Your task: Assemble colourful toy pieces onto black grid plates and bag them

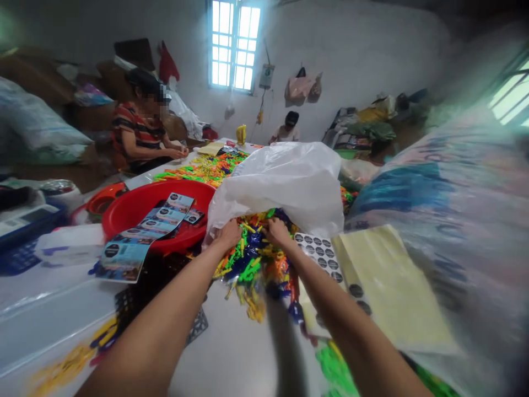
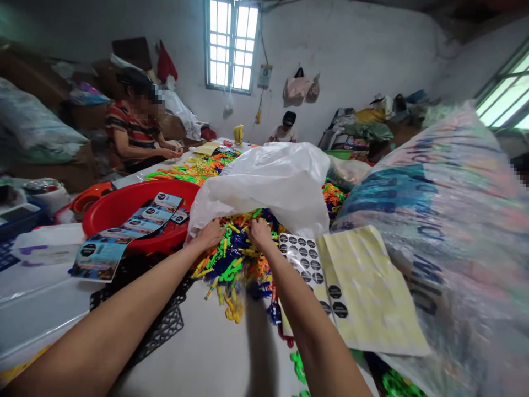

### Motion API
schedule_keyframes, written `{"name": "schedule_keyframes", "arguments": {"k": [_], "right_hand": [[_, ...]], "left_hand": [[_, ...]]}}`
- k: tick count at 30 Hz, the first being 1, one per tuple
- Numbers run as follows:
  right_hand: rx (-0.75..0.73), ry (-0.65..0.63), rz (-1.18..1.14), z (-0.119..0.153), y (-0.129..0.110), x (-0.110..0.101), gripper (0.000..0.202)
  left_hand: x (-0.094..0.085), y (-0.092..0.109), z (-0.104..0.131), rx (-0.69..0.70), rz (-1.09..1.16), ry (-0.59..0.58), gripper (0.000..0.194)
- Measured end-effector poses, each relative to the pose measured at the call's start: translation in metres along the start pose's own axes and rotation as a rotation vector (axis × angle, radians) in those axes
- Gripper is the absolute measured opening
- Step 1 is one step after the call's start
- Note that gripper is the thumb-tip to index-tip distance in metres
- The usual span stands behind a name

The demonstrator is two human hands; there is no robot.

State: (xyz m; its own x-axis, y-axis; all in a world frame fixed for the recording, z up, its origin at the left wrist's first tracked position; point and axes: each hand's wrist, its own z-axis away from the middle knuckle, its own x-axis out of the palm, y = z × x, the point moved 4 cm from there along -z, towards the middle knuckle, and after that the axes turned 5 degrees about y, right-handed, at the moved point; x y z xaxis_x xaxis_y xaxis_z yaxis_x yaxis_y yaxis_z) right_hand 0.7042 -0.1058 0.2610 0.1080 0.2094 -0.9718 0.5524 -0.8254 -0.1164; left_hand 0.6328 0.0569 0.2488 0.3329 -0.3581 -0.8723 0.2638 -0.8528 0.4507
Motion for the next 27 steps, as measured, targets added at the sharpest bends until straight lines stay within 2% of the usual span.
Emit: {"name": "schedule_keyframes", "arguments": {"k": [2, 5, 8, 10, 15, 18, 21, 24, 26, 27], "right_hand": [[0.039, -0.011, 0.021, -0.021, 0.01, 0.012, 0.042], [0.044, -0.041, 0.015, -0.034, 0.025, 0.025, 0.051], [-0.001, -0.055, -0.066, -0.028, 0.035, 0.027, 0.058], [-0.032, -0.041, -0.124, -0.016, 0.039, 0.024, 0.059], [-0.112, -0.009, -0.151, 0.027, 0.036, 0.025, 0.053], [-0.212, -0.019, -0.15, 0.055, 0.03, 0.024, 0.039], [-0.226, -0.01, -0.175, 0.081, 0.032, 0.013, 0.032], [-0.18, 0.143, -0.24, 0.115, 0.038, -0.005, 0.037], [-0.133, 0.241, -0.296, 0.152, 0.035, -0.011, 0.041], [-0.122, 0.245, -0.338, 0.175, 0.029, -0.009, 0.042]], "left_hand": [[0.011, -0.005, -0.019, -0.019, 0.01, -0.028, 0.044], [0.021, -0.007, -0.046, 0.0, 0.049, -0.084, 0.047], [0.021, -0.007, -0.058, 0.027, 0.077, -0.132, 0.049], [0.019, -0.005, -0.052, 0.036, 0.076, -0.143, 0.052], [0.023, 0.012, -0.008, 0.022, 0.017, -0.168, 0.064], [0.03, 0.03, 0.02, -0.02, -0.046, -0.212, 0.067], [0.028, 0.051, 0.048, 0.026, -0.074, -0.22, 0.066], [0.008, 0.06, 0.086, 0.133, -0.099, -0.15, 0.068], [-0.014, 0.049, 0.12, 0.179, -0.136, -0.079, 0.065], [-0.027, 0.037, 0.137, 0.183, -0.162, -0.05, 0.06]]}}
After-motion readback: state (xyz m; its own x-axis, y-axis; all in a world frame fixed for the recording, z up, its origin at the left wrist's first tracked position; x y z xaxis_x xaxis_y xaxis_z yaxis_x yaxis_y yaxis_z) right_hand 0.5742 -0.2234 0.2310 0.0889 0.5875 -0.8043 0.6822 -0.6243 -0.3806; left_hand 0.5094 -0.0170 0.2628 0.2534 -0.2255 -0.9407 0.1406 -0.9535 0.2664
